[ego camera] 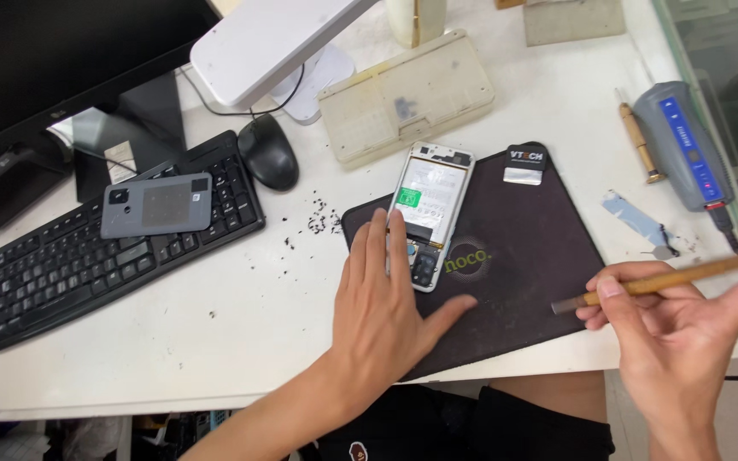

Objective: The person uses a wooden pry tool and a screwdriver to remove screws and pry open the back of a smartphone. They manipulate internal components and place screws into a small container.

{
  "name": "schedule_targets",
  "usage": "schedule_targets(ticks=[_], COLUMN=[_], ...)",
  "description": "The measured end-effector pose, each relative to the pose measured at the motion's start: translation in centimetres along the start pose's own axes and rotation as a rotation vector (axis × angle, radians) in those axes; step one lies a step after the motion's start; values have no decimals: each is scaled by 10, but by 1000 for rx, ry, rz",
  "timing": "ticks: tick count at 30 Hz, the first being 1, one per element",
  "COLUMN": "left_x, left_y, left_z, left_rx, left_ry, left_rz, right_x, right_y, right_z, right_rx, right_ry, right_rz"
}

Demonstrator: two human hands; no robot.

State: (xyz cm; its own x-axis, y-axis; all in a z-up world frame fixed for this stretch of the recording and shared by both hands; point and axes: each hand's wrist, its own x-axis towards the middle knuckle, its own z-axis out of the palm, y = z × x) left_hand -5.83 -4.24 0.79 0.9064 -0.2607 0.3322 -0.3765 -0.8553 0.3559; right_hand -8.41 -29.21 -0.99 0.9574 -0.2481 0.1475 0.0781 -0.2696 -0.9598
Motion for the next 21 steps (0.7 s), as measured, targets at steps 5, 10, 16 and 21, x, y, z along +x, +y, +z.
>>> schedule_targets(ticks=[5, 10, 16, 21], left_x=[26, 23, 35, 84], left_y=[4, -9, -31, -50], left_z=[6, -16, -27, -29], left_rx=[93, -140, -349, -75], left_ry=[-89, -196, -446, -140], left_rz=[-17, 108, 376, 436], right_x=[35, 68, 92, 114], right_y=[-20, -31, -30, -26], right_z=[-27, -22, -9, -5], right_rx=[-358, -956, -1199, -1390], right_ry=[-129, -329, -281, -57], right_rz=[30, 76, -299, -399])
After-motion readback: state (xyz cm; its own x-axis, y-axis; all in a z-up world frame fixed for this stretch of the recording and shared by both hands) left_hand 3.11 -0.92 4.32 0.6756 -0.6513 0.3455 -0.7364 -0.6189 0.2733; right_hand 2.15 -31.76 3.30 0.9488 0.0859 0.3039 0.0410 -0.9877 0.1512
